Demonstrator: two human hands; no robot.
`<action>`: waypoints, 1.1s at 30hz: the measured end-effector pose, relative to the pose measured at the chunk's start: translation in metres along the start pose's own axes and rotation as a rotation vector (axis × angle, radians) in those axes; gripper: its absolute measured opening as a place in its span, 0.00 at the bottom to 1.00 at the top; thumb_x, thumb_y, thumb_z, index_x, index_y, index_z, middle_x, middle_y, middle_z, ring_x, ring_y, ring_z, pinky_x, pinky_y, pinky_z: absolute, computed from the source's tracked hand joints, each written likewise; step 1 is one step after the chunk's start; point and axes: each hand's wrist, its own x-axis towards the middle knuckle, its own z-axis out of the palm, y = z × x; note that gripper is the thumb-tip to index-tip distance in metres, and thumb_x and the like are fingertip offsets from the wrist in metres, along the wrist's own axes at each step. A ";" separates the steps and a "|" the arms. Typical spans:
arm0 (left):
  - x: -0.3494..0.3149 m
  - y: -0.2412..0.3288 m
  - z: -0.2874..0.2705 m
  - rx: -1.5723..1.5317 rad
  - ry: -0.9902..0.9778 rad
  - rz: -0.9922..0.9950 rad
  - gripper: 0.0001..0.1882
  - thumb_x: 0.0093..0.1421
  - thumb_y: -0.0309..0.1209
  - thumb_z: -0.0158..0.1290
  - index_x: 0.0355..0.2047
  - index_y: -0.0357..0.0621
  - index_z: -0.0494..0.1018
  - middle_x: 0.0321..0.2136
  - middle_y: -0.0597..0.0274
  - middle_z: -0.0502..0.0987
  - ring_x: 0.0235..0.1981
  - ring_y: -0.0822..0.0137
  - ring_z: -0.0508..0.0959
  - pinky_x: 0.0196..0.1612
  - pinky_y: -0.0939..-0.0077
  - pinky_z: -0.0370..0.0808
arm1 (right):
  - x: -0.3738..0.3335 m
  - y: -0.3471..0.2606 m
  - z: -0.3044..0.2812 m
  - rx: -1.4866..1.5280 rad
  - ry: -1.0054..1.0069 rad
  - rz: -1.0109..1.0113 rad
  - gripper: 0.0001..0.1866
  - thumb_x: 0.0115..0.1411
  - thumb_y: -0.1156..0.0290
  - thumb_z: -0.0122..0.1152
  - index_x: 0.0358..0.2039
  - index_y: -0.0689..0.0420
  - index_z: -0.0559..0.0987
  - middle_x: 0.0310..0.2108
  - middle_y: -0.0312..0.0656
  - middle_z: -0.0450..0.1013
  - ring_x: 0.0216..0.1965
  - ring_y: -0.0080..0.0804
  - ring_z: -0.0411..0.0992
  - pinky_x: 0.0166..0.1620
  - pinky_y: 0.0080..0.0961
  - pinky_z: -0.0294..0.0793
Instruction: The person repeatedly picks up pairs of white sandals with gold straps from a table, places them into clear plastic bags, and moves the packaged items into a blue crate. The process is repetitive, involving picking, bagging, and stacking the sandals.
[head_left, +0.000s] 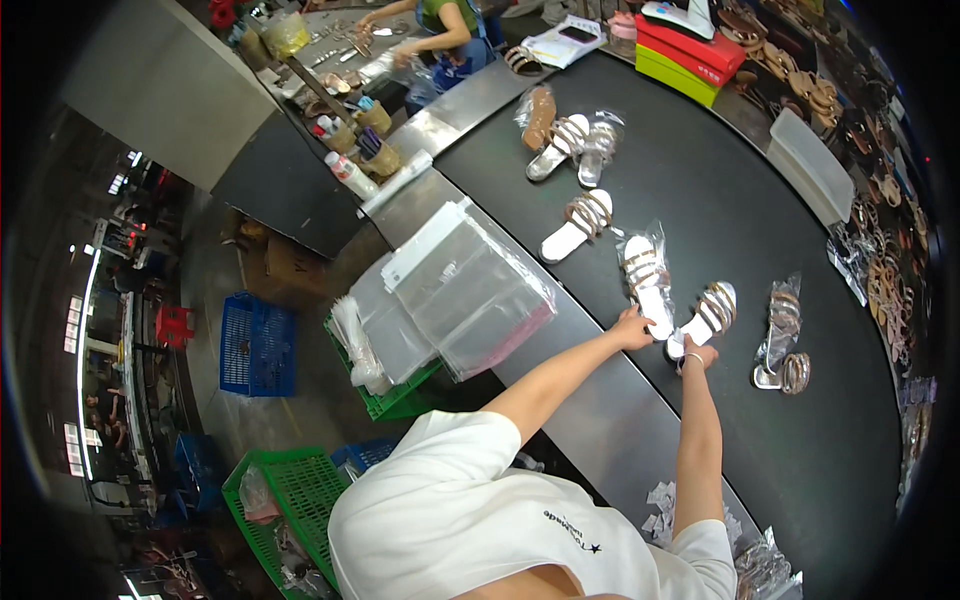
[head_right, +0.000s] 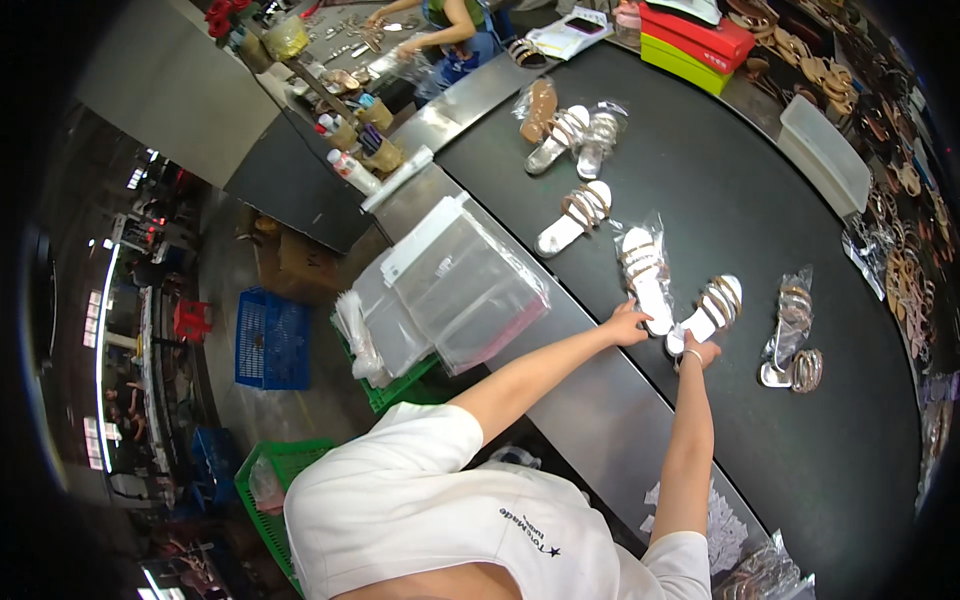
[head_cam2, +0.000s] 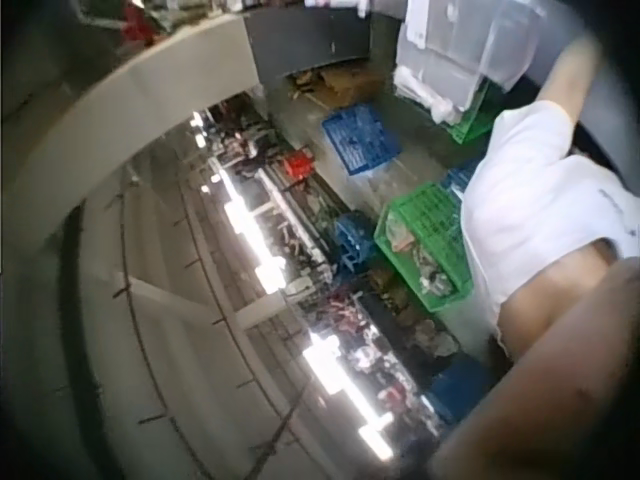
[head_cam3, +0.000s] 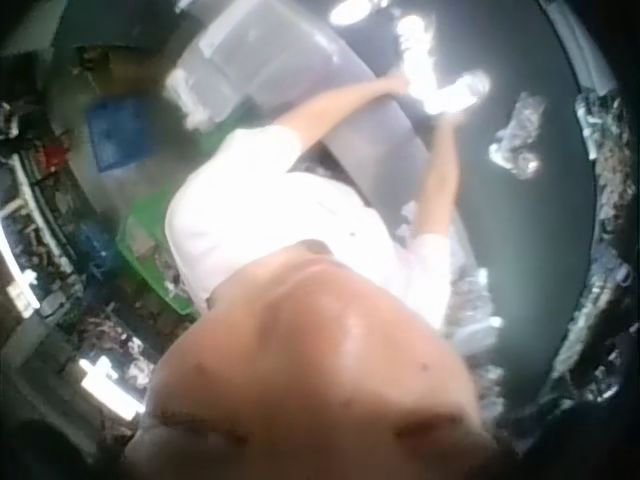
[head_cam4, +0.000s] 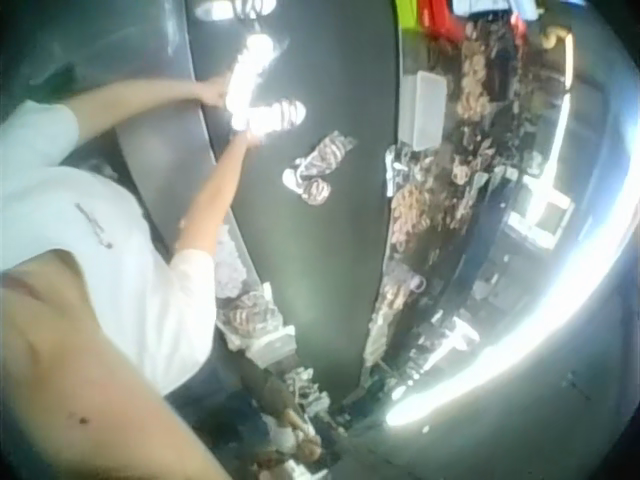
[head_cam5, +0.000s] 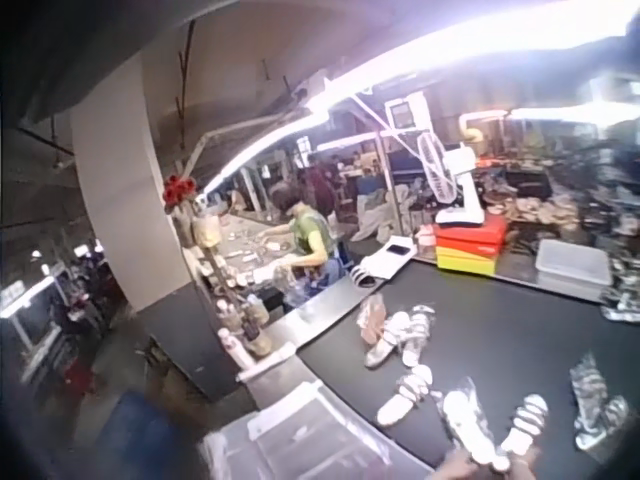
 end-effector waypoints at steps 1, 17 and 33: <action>0.010 0.000 0.007 -0.008 0.026 0.038 0.30 0.44 0.41 0.57 0.51 0.58 0.68 0.58 0.39 0.54 0.59 0.43 0.53 0.60 0.59 0.55 | 0.021 0.012 0.000 0.169 -0.203 -0.118 0.29 0.40 0.65 0.73 0.38 0.67 0.68 0.36 0.51 0.74 0.32 0.44 0.75 0.38 0.34 0.75; -0.190 0.063 -0.092 -0.511 0.008 -0.061 0.19 0.54 0.30 0.54 0.45 0.39 0.65 0.43 0.58 0.70 0.47 0.68 0.70 0.46 0.74 0.68 | -0.187 0.111 -0.151 0.710 -0.664 0.409 0.15 0.55 0.55 0.58 0.32 0.54 0.75 0.25 0.36 0.74 0.20 0.32 0.73 0.17 0.26 0.67; -0.122 -0.010 -0.003 -1.151 0.420 -0.245 0.24 0.49 0.17 0.42 0.46 0.51 0.58 0.44 0.54 0.62 0.45 0.59 0.66 0.49 0.69 0.63 | -0.236 0.086 -0.059 0.355 -0.400 -0.309 0.19 0.49 0.62 0.67 0.35 0.62 0.74 0.32 0.37 0.73 0.32 0.22 0.70 0.36 0.20 0.69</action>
